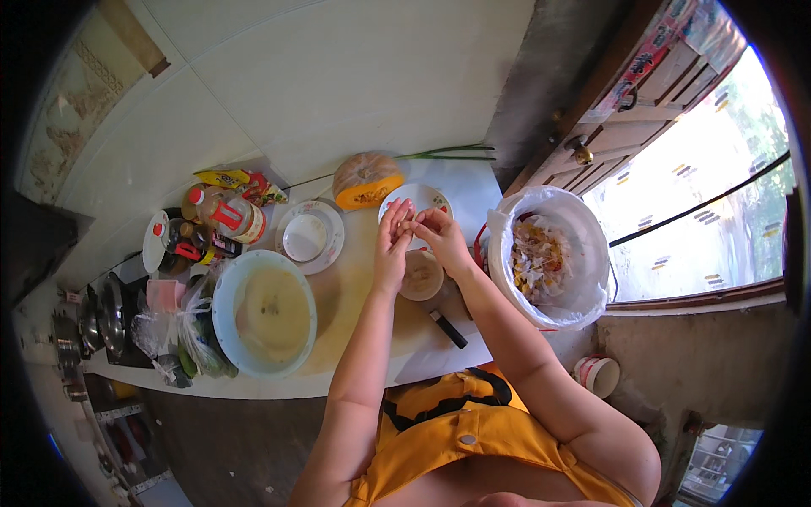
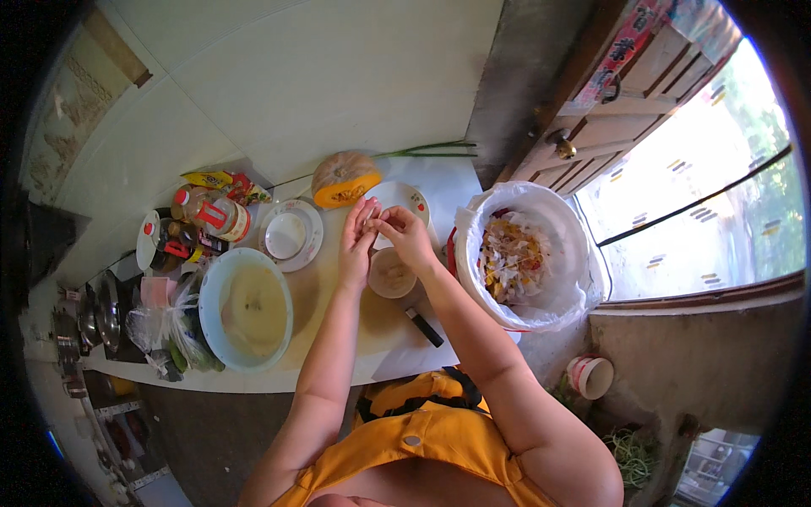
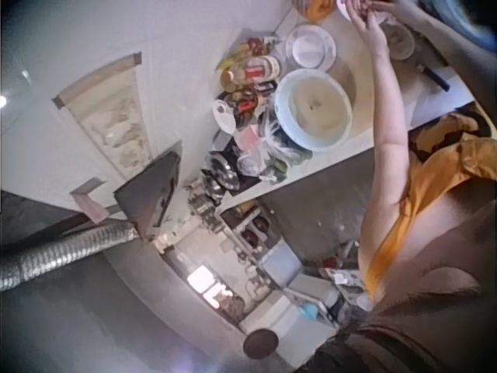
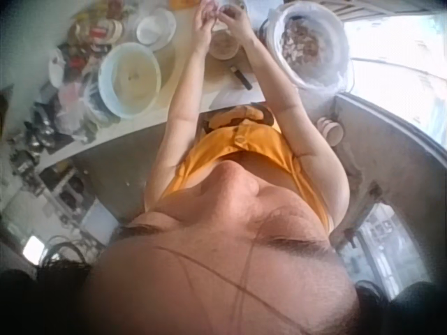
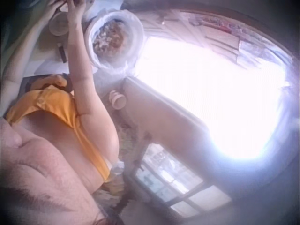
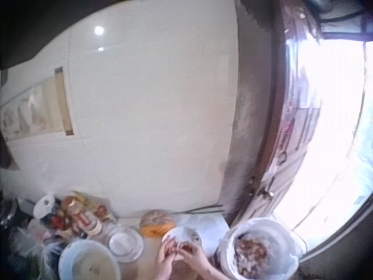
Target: The person peels garlic cloves by hand over a white bowl, separating the skins from the cloves. The peeled cloves are placed into a small bowl on the counter, while the skins are discarded into the larger bowl.
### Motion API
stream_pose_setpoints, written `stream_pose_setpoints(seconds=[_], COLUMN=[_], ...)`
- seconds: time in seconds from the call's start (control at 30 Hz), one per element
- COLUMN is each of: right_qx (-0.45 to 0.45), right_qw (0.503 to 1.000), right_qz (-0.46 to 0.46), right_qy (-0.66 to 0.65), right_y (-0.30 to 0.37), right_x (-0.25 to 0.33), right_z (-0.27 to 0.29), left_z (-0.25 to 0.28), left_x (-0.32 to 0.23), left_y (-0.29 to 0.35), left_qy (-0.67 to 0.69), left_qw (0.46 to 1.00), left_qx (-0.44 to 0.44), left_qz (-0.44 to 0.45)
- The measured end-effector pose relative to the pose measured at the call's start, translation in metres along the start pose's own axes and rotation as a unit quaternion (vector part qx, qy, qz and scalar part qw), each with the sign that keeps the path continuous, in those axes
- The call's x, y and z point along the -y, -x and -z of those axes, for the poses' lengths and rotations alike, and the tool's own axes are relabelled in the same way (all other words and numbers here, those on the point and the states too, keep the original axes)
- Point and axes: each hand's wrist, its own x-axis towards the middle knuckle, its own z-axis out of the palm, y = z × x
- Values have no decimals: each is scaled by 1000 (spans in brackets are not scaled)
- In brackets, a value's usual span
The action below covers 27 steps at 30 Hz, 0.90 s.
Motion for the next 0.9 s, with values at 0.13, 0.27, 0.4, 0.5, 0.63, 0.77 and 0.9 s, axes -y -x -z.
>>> stream_pose_setpoints(seconds=[0.13, 0.27, 0.4, 0.5, 0.63, 0.77, 0.9], right_qx=[-48, -96, -128, -144, -182, -222, -226], right_qw=[995, 975, 951, 950, 944, 936, 937], right_qz=[83, 157, 202, 195, 171, 164, 136], right_qy=[29, 124, 197, 195, 215, 219, 227], right_y=[11, 28, 50, 68, 91, 107, 117], right_x=[29, 62, 91, 99, 106, 107, 102], right_z=[4, 19, 43, 71, 109, 133, 150], left_z=[-30, -65, -98, -124, -155, -178, -186], left_x=[-19, -25, -18, -15, 3, 16, 29], left_y=[5, 5, 7, 10, 12, 18, 18], left_qy=[20, 8, 30, -20, -127, -284, -369], left_qw=[999, 998, 996, 996, 986, 949, 903], left_qx=[22, -15, 2, 37, 102, 109, 124], left_qz=[21, 63, 84, 85, -16, -80, -182])
